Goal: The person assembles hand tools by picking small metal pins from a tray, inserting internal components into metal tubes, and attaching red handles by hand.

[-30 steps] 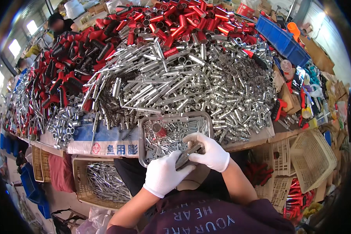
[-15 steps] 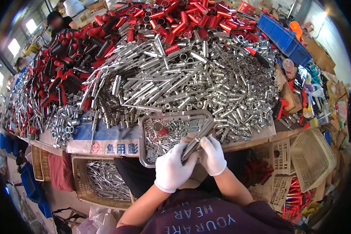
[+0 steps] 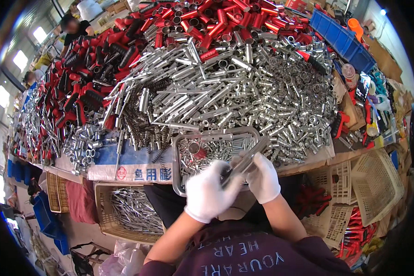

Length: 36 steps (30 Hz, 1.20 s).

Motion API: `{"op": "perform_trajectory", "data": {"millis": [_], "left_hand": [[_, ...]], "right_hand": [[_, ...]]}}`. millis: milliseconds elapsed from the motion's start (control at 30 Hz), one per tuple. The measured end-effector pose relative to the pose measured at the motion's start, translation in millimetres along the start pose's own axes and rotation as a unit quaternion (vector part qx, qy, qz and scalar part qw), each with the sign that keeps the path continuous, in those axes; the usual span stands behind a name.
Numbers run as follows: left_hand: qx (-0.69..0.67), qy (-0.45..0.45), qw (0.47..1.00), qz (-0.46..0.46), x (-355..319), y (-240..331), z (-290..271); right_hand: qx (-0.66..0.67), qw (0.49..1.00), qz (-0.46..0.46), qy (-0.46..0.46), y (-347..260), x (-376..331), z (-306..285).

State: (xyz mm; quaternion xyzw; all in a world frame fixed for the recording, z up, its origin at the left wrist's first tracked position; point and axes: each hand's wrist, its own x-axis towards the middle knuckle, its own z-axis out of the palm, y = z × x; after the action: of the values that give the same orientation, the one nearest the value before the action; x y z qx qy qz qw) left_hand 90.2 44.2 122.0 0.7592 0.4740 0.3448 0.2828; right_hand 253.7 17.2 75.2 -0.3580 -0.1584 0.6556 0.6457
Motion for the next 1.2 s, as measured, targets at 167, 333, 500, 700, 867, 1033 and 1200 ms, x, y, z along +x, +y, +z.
{"op": "perform_trajectory", "data": {"millis": [167,333,500,700,867,1033,1200], "left_hand": [[0.242,0.011,0.969,0.054,37,-42,-39],[-0.124,0.017,0.985,-0.117,48,-52,-48],[-0.206,-0.077,0.957,-0.192,51,-28,-60],[-0.009,-0.124,0.988,-0.086,62,-18,-64],[0.141,-0.195,0.97,0.021,50,-5,-40],[0.135,-0.046,0.984,-0.102,23,18,-7],[0.158,-0.024,0.987,-0.027,21,-6,-42]], "right_hand": [[0.152,0.985,0.047,0.072,0,7,6],[0.004,0.982,0.153,-0.11,-6,6,1],[-0.155,0.953,0.203,-0.164,-6,6,10],[-0.315,0.904,0.231,-0.177,-10,6,22],[-0.421,0.873,0.205,-0.137,-10,3,36],[-0.408,0.896,0.138,-0.112,-3,-1,30],[-0.406,0.887,0.181,-0.123,-9,0,39]]}}
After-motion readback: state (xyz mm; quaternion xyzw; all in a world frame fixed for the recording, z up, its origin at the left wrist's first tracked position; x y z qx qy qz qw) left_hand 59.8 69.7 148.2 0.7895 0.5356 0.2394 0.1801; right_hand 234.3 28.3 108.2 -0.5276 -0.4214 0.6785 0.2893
